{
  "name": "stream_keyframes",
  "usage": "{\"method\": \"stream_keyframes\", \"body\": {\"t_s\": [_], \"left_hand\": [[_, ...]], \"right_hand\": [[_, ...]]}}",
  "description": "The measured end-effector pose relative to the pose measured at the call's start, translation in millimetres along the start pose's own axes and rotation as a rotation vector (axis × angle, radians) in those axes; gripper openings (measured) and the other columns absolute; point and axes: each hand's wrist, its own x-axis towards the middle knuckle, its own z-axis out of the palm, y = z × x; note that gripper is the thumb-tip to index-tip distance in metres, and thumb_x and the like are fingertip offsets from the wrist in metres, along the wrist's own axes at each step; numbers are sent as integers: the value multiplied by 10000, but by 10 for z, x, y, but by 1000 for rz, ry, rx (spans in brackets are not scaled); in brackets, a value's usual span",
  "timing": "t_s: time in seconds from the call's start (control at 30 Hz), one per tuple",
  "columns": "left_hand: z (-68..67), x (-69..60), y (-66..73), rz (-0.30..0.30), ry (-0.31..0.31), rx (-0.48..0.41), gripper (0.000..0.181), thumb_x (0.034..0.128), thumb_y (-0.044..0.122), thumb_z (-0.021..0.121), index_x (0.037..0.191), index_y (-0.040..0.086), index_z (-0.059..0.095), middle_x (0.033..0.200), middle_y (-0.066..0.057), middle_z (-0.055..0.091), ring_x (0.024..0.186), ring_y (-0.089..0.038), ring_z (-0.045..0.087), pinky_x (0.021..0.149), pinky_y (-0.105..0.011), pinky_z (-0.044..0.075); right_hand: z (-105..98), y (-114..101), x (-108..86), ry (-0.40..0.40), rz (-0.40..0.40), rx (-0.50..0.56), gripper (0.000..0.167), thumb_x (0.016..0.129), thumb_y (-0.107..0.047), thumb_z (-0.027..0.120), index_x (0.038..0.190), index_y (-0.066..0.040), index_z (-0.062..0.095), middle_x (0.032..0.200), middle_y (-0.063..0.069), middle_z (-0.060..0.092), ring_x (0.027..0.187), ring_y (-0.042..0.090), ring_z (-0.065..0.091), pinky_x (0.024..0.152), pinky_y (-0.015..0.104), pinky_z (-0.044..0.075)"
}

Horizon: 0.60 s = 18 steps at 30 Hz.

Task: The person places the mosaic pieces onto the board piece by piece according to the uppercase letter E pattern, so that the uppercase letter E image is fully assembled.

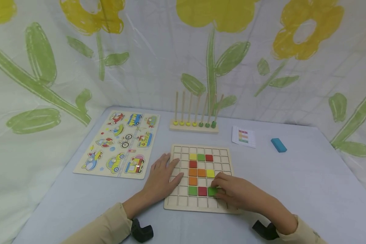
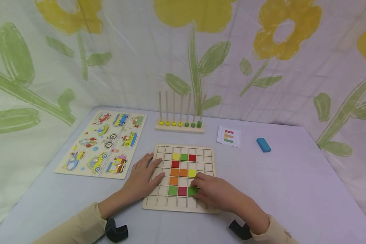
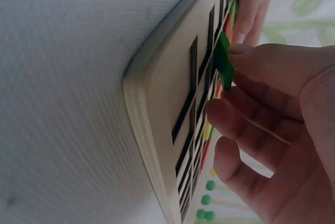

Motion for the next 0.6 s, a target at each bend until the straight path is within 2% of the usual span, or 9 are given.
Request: {"method": "stream_keyframes", "body": {"t_s": [0.3, 0.6], "left_hand": [[-2, 0, -1, 7, 5, 4, 561, 938, 449, 540, 1404, 142, 478, 1522, -155, 323, 1440, -309, 224, 1127, -534, 208], [-9, 2, 2, 7, 6, 4, 560, 939, 448, 541, 1403, 140, 478, 1522, -154, 322, 1440, -309, 223, 1127, -533, 207]], "right_hand": [[28, 2, 25, -12, -7, -14, 147, 916, -242, 648, 1058, -240, 609, 1020, -163, 544, 801, -14, 496, 734, 165, 497], [70, 30, 31, 8, -37, -31, 134, 900, -227, 666, 1006, -264, 593, 988, -157, 525, 806, -6, 488, 726, 153, 489]]}}
